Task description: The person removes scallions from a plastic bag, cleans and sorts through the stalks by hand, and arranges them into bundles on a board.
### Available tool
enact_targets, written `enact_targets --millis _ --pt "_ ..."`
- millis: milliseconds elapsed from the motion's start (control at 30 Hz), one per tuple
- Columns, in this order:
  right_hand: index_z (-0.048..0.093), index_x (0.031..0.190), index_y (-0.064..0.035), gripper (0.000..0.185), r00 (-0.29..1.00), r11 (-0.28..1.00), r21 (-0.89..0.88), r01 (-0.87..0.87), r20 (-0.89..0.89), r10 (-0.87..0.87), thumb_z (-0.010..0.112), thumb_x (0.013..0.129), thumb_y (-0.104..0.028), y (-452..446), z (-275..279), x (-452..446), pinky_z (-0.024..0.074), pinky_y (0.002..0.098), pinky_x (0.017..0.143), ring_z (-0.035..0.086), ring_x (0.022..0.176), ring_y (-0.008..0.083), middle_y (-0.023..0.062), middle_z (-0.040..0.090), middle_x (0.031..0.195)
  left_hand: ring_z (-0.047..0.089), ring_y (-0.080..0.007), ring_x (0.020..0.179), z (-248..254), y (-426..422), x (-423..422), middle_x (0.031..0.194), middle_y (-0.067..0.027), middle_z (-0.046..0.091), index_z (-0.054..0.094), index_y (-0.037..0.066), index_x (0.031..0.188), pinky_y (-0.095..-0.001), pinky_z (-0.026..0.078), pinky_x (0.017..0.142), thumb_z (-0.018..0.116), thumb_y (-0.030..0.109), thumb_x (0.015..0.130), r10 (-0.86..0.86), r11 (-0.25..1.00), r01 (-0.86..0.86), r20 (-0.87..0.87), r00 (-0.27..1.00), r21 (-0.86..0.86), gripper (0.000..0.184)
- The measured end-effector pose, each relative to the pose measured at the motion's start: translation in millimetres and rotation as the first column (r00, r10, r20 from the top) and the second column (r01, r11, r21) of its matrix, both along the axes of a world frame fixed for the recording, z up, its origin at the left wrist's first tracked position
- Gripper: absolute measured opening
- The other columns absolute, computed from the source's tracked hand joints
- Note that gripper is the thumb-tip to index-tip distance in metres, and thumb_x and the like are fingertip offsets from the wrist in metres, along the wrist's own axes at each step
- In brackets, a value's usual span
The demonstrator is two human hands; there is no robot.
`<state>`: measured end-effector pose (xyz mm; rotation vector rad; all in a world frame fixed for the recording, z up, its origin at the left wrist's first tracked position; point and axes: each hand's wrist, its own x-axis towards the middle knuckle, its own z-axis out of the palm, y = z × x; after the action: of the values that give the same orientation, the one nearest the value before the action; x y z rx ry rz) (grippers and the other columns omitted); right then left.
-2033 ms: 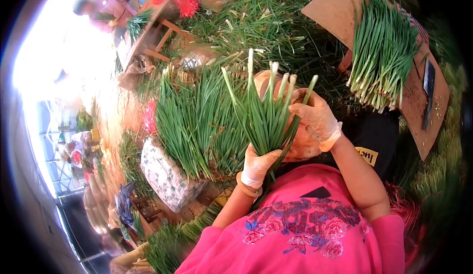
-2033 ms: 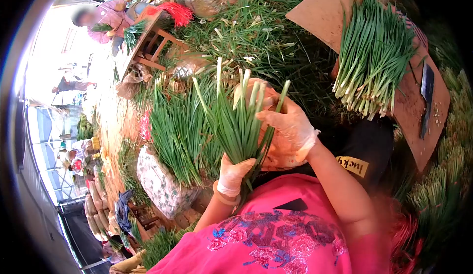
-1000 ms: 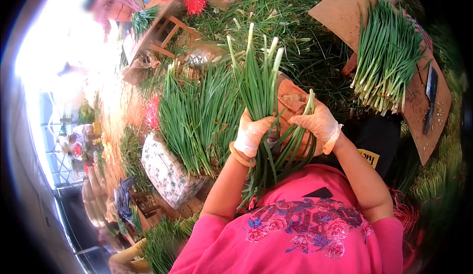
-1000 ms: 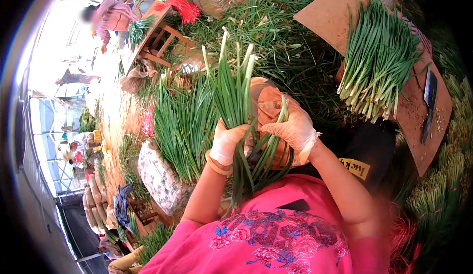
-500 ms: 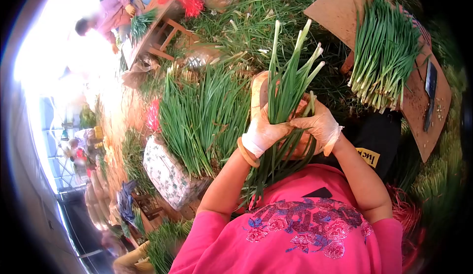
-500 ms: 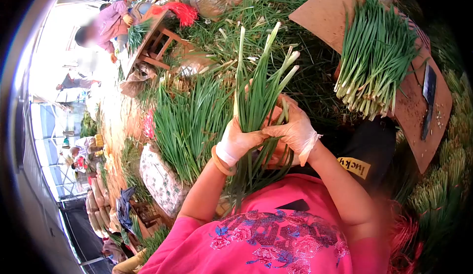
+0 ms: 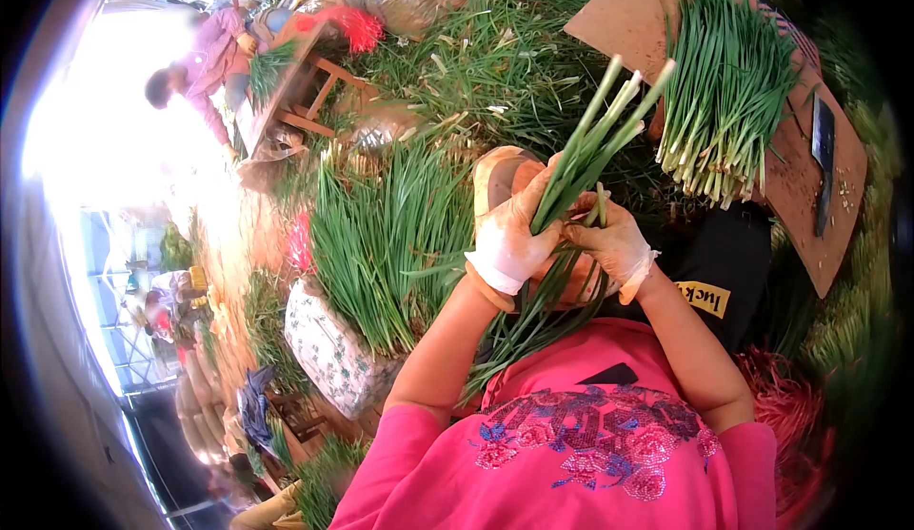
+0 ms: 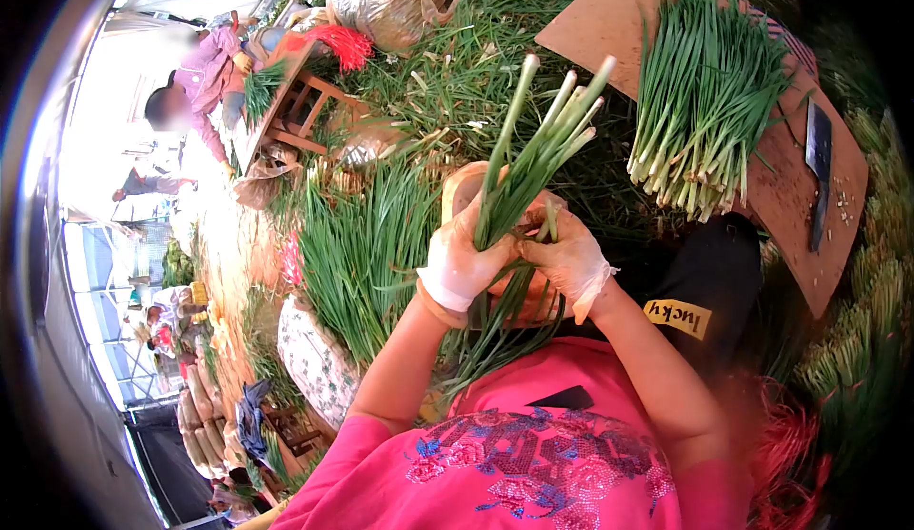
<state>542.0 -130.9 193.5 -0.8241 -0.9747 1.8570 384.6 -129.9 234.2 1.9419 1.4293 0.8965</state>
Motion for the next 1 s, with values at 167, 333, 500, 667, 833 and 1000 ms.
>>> enact_targets --millis 167,333,500,667,833,1000 --pt "0.048 0.124 -0.0033 0.048 0.966 0.987 0.056 0.152 0.201 -0.160 0.054 0.078 0.007 -13.5 -15.5 -1.9 0.0451 0.0262 0.084 0.055 0.096 0.0137 0.0056 0.056 0.111 0.064 -0.0284 0.085 -10.6 24.9 -9.3 0.097 -0.0143 0.065 0.051 0.012 0.127 -0.0313 0.049 0.079 0.063 -0.002 0.070 0.080 0.956 -0.054 -0.081 0.994 0.287 0.060" --pt "0.054 0.120 0.0000 0.041 0.987 0.959 -0.253 0.127 -0.066 -0.148 0.052 0.079 0.002 -19.3 -22.6 33.9 0.0470 0.0202 0.071 0.058 0.085 0.0104 0.0051 0.062 0.099 0.059 -0.0120 0.077 -3.3 54.4 -41.5 0.090 -0.0046 0.065 0.059 0.000 0.104 -0.0252 0.048 0.070 0.062 0.001 0.075 0.303 0.896 -0.052 0.522 0.797 -0.442 0.029" --pt "0.058 0.114 0.0016 0.034 0.963 0.965 -0.100 0.244 -0.093 -0.253 0.056 0.088 -0.021 -7.2 7.3 42.4 0.0395 0.0165 0.051 0.048 0.053 0.0041 -0.0018 0.057 0.065 0.058 -0.0123 0.074 -8.3 31.4 -52.8 0.091 -0.0058 0.063 0.056 0.000 0.110 -0.0259 0.049 0.067 0.061 0.005 0.076 0.368 0.708 0.198 0.593 0.716 -0.678 0.035" --pt "0.060 0.108 -0.0001 0.039 0.965 0.962 -0.095 0.257 -0.028 -0.261 0.059 0.087 -0.033 19.1 23.5 40.3 0.0374 0.0212 0.046 0.044 0.050 0.0051 -0.0051 0.043 0.058 0.059 -0.0155 0.076 0.4 -0.1 -24.5 0.096 -0.0059 0.061 0.052 0.003 0.117 -0.0282 0.050 0.064 0.063 0.010 0.073 0.364 0.715 0.333 0.735 0.572 -0.614 0.046" --pt "0.062 0.093 -0.0042 0.021 0.956 0.943 -0.153 0.294 0.035 -0.293 0.065 0.084 -0.023 34.8 8.5 24.3 0.0414 0.0230 0.060 0.051 0.065 0.0075 -0.0022 0.056 0.073 0.058 -0.0186 0.096 2.1 -11.4 -17.3 0.116 -0.0077 0.055 0.039 0.004 0.132 -0.0319 0.050 0.079 0.060 0.003 0.072 0.288 0.704 0.394 0.744 0.602 -0.591 0.063" --pt "0.061 0.103 -0.0042 0.032 0.935 0.933 -0.073 0.352 -0.027 -0.355 0.069 0.081 -0.026 39.8 4.6 17.8 0.0434 0.0247 0.076 0.054 0.082 0.0089 0.0011 0.061 0.089 0.058 -0.0202 0.097 20.9 -20.3 -14.0 0.112 -0.0083 0.057 0.044 0.002 0.128 -0.0316 0.049 0.081 0.061 0.005 0.074 0.296 0.633 0.526 0.805 0.514 -0.568 0.056"
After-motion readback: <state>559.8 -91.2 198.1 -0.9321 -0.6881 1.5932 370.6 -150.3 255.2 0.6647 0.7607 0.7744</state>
